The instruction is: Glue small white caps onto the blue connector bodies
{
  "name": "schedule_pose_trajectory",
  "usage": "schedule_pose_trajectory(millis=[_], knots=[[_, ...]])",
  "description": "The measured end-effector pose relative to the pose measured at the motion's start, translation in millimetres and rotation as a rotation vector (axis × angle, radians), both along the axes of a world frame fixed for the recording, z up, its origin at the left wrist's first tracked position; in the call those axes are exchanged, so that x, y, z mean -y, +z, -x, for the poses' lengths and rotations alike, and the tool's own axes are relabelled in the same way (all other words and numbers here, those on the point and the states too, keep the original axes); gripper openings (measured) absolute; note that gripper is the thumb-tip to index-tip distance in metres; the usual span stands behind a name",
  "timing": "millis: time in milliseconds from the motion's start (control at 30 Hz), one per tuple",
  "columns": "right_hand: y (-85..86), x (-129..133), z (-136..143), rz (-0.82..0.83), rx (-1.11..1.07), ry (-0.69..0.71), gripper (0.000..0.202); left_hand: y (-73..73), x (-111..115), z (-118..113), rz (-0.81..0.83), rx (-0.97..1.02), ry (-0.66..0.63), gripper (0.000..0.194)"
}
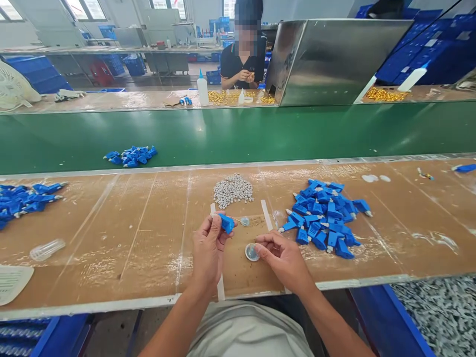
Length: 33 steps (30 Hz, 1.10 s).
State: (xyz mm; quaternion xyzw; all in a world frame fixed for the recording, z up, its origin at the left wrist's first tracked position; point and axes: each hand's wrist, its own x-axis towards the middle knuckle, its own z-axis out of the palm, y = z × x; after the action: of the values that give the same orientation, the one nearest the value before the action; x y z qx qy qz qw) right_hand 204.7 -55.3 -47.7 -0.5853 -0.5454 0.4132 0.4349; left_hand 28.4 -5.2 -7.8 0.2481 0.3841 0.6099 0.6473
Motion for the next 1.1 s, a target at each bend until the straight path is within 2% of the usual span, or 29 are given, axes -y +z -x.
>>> schedule_pose_trajectory(millis=[267,400,533,733,867,967,1100], knots=[[-4.0,-4,12,-0.105,0.216,0.051,0.028,-7.5,11,3,0.095,0.031,0.008,0.033],[-13.7,-1,8,-0.195,0.196,0.083,0.023,-14.1,12,7,0.097,0.027,0.017,0.032],[-13.1,6,4,-0.278,0.232,0.102,0.017,-14.6,12,8,0.091,0.022,0.031,0.033],[-13.5,17,3,-0.290,0.284,0.164,0.018,-15.8,12,11,0.083,0.046,0.056,0.040],[-5.2,15,3,-0.261,0.290,0.164,0.016,-14.2,14,11,0.085,0.033,0.051,0.041],[8.7,11,0,-0.213,0.258,0.088,0.018,-10.7,16,13,0.083,0.026,0.028,0.038],[20.9,3,-8,-0.082,0.033,-0.041,0.024,-8.8,18,19,0.104,0.018,-0.130,0.028]])
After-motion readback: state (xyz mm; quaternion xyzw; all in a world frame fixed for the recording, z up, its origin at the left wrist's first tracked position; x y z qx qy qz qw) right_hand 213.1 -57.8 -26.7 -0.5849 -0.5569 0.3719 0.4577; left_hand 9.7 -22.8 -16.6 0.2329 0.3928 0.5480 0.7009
